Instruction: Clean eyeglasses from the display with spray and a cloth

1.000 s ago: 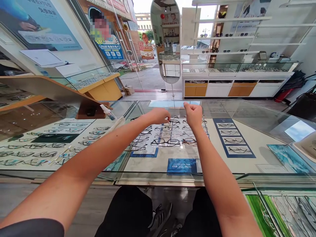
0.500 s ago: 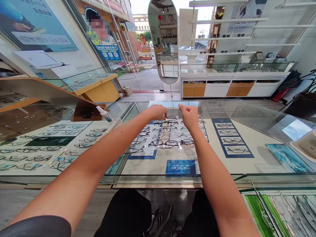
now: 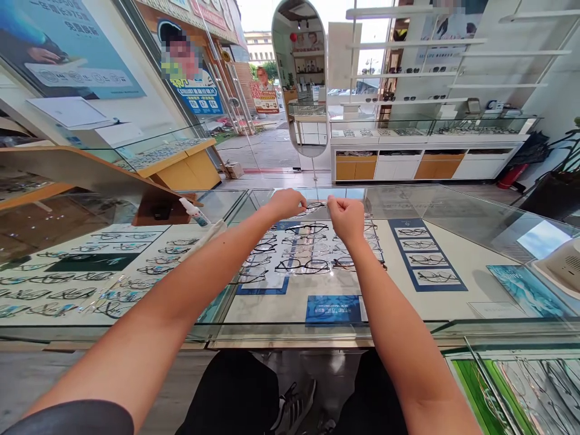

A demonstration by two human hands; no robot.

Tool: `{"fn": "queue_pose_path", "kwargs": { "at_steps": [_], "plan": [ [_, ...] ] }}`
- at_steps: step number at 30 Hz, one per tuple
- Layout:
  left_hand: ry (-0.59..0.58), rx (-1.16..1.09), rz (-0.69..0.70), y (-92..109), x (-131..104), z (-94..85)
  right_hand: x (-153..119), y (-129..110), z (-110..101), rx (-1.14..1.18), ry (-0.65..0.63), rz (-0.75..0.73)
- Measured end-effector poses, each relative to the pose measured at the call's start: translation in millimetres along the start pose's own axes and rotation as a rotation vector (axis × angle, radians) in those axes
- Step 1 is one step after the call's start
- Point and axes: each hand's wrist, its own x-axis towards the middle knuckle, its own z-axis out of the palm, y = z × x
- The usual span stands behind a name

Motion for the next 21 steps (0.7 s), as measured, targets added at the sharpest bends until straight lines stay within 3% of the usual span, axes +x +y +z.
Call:
{"fn": "queue_pose_path", "kwargs": {
  "at_steps": [4,9,14,21],
  "plan": [
    [0.155,-0.183,-0.005,-5,-26,-16.6,3,0,1,0.203,-0.099,0.149],
    [0.439,-0.875,0.045,-5,-84,-16.6,0,-4,8,0.376,-0.261,0.209],
    [0.366,-1.382,0.067,-4,-125,1.8,-17,-21,20,0.353,-0.354,0.124],
    [0.353,-1.530,0.065,0,-134,23.0,-38,-38,28,0.256,-0.484,0.141]
  ]
}}
